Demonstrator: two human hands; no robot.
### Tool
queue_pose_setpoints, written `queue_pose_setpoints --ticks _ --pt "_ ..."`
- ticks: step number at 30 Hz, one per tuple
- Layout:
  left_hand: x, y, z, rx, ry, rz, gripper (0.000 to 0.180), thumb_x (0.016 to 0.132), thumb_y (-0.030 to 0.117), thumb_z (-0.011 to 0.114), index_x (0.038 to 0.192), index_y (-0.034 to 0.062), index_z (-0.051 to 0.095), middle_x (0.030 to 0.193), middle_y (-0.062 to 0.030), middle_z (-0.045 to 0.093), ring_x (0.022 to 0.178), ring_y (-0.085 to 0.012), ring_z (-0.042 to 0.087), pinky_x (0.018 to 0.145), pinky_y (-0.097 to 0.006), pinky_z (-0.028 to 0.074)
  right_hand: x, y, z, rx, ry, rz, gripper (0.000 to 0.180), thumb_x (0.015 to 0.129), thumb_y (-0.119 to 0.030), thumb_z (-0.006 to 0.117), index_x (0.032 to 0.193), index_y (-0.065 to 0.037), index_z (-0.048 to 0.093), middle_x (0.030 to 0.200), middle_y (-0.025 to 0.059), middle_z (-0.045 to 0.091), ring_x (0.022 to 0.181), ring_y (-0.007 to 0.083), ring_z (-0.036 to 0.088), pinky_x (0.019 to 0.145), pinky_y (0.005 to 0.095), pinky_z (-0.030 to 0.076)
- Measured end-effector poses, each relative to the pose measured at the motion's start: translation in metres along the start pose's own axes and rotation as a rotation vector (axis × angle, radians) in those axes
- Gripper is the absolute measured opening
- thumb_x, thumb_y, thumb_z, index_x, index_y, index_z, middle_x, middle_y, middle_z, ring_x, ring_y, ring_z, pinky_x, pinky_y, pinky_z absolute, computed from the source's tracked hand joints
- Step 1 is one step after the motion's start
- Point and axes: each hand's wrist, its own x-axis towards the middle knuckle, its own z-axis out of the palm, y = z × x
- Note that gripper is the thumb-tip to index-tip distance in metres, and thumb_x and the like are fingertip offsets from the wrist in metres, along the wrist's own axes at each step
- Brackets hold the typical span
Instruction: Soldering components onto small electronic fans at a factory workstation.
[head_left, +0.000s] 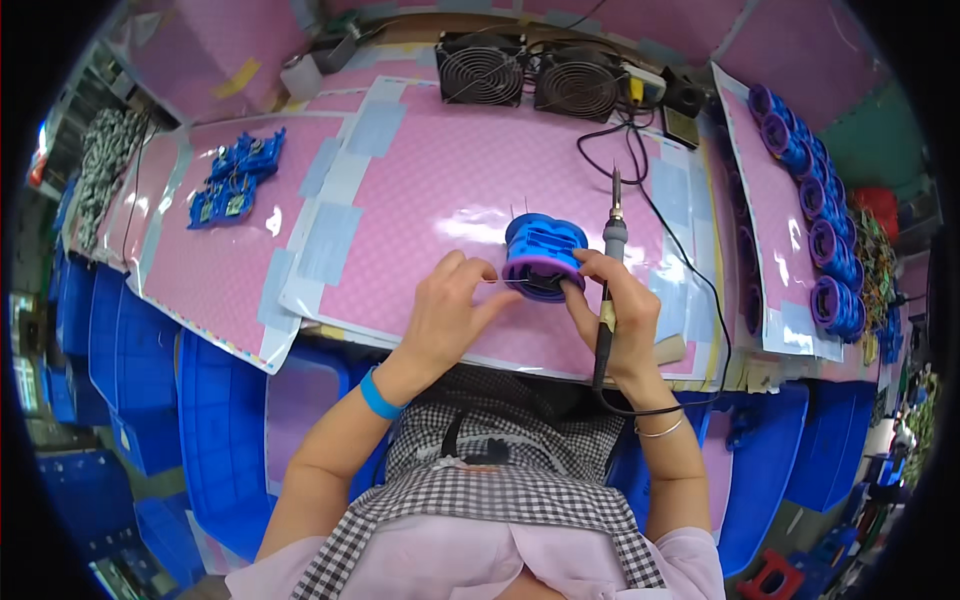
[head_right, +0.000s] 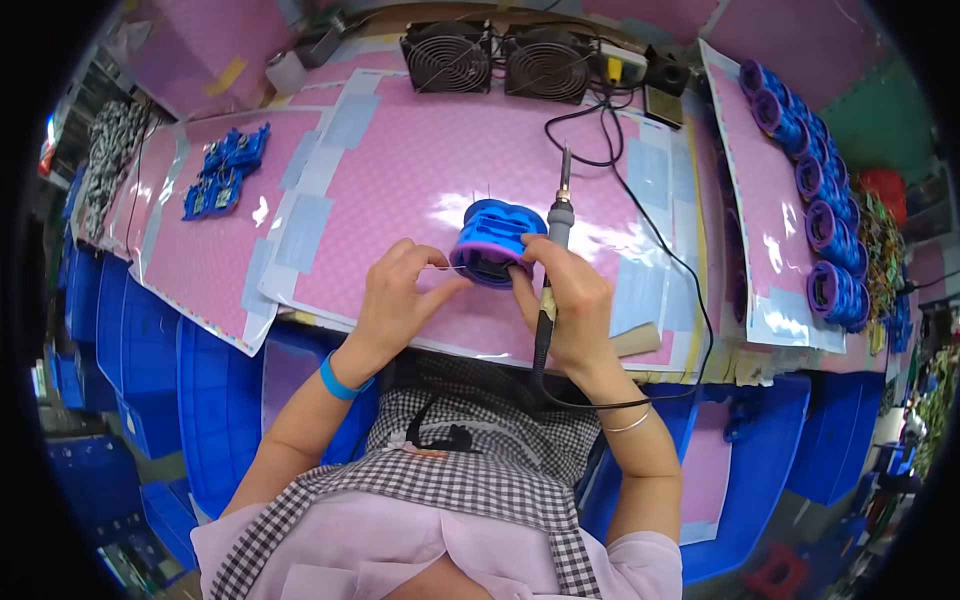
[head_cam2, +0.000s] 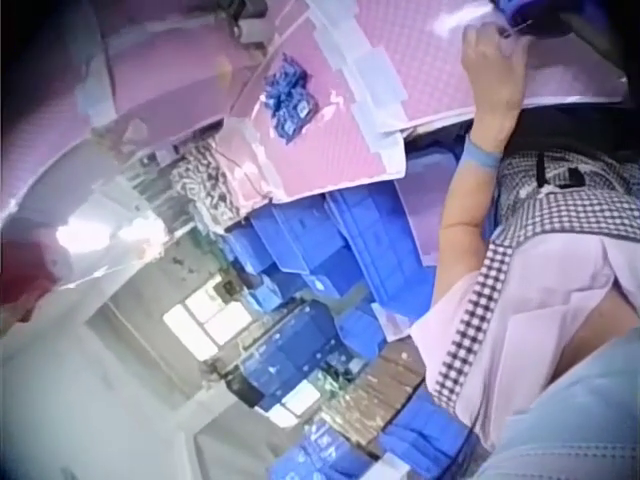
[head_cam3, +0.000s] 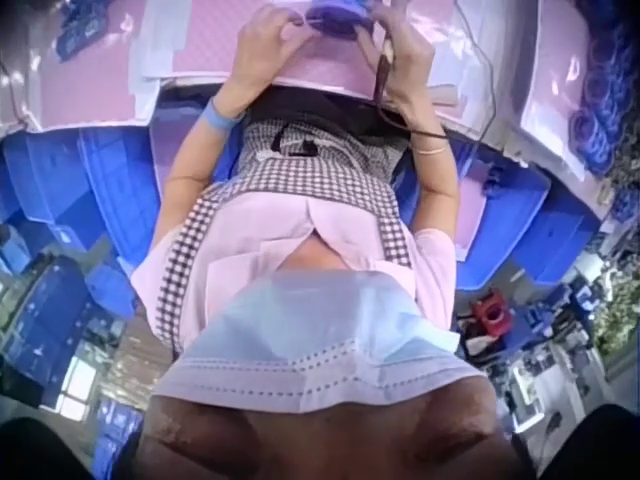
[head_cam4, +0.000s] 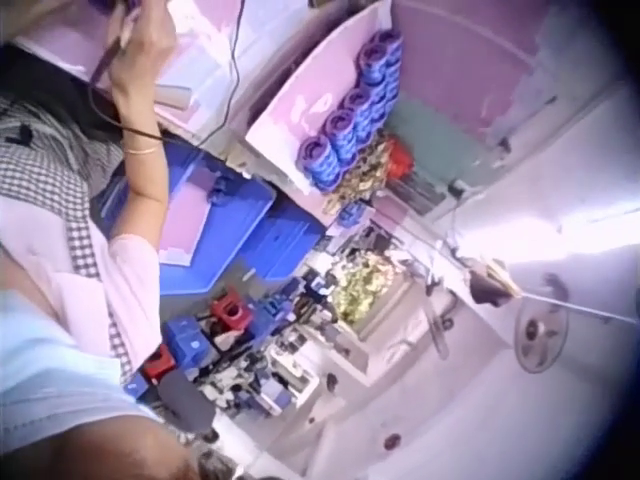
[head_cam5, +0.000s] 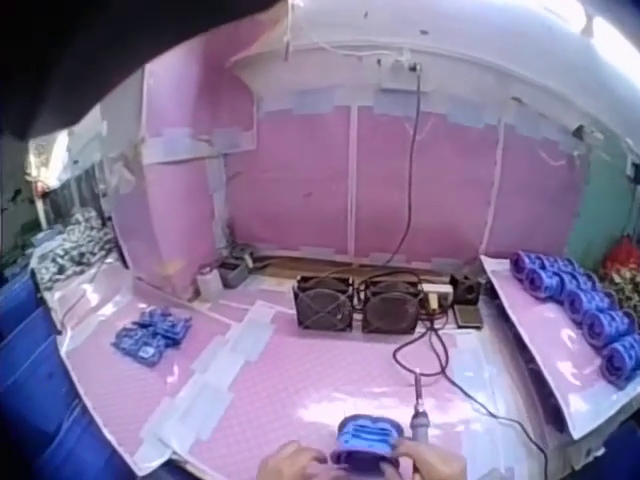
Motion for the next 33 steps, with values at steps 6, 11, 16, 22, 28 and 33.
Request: queue_pose_setpoints --ticks 6,11,16,22,28,33 --pt "-0.027 -0.013 -0.011 -0.029 -0.067 -0.120 0.017 0.077 0.013 0.076 0.079 -0.0004 0.066 0.072 -0.0118 0.060 0.060 -0.0230 0.056 0.055 -0.035 0.044 0.036 -0.011 -0.005 0.066 -0.143 0.166 0.017 0.078 -0.009 0.072 0.088 -0.006 0.058 0.064 0.0104 0.063 0.052 0.0228 0.064 0.048 0.0322 0.046" --pt "-0.008 0.012 -0.031 -0.066 -0.060 -0.198 0.023 0.079 0.016 0.077 0.075 -0.0026 0.066 0.062 -0.0090 0.052 0.057 -0.0153 0.048 0.052 -0.030 0.036 0.012 -0.007 0.005 0.027 -0.056 -0.084 0.019 0.072 -0.002 0.075 0.082 -0.006 0.060 0.066 0.0058 0.063 0.060 0.0156 0.064 0.054 0.0286 0.051" --pt "-0.007 0.011 -0.018 0.019 -0.091 -0.207 0.034 0.080 0.017 0.077 0.065 -0.0023 0.053 0.058 -0.0077 0.048 0.053 -0.0144 0.041 0.049 -0.033 0.030 -0.002 -0.021 0.015 0.015 0.065 -0.306 0.021 0.065 -0.005 0.078 0.078 -0.008 0.062 0.062 0.0046 0.056 0.053 0.0210 0.054 0.048 0.0340 0.043" --pt "-0.046 0.011 -0.022 0.036 -0.108 -0.389 0.029 0.082 0.016 0.075 0.070 -0.0027 0.056 0.061 -0.0153 0.055 0.053 -0.0258 0.055 0.048 -0.037 0.037 0.026 -0.010 -0.005 0.050 0.055 -0.129 0.018 0.065 -0.004 0.074 0.074 -0.006 0.059 0.068 0.0068 0.061 0.059 0.0222 0.062 0.053 0.0326 0.047" --pt "-0.068 0.005 -0.023 0.091 -0.077 -0.307 0.033 0.075 0.023 0.081 0.070 -0.0020 0.061 0.064 -0.0161 0.058 0.056 -0.0309 0.057 0.052 -0.038 0.044 0.064 0.031 -0.025 0.035 -0.051 0.186 0.017 0.080 -0.009 0.073 0.081 -0.003 0.057 0.059 0.0069 0.057 0.053 0.0133 0.057 0.051 0.0286 0.045" --pt "-0.068 0.005 -0.052 0.039 -0.234 -0.328 0.028 0.069 0.021 0.087 0.077 -0.0001 0.070 0.068 -0.0108 0.063 0.058 -0.0197 0.059 0.053 -0.031 0.044 0.052 0.042 -0.020 -0.217 0.097 0.162 0.029 0.079 -0.016 0.081 0.080 -0.002 0.056 0.063 0.0083 0.061 0.064 0.0161 0.067 0.057 0.0268 0.050"
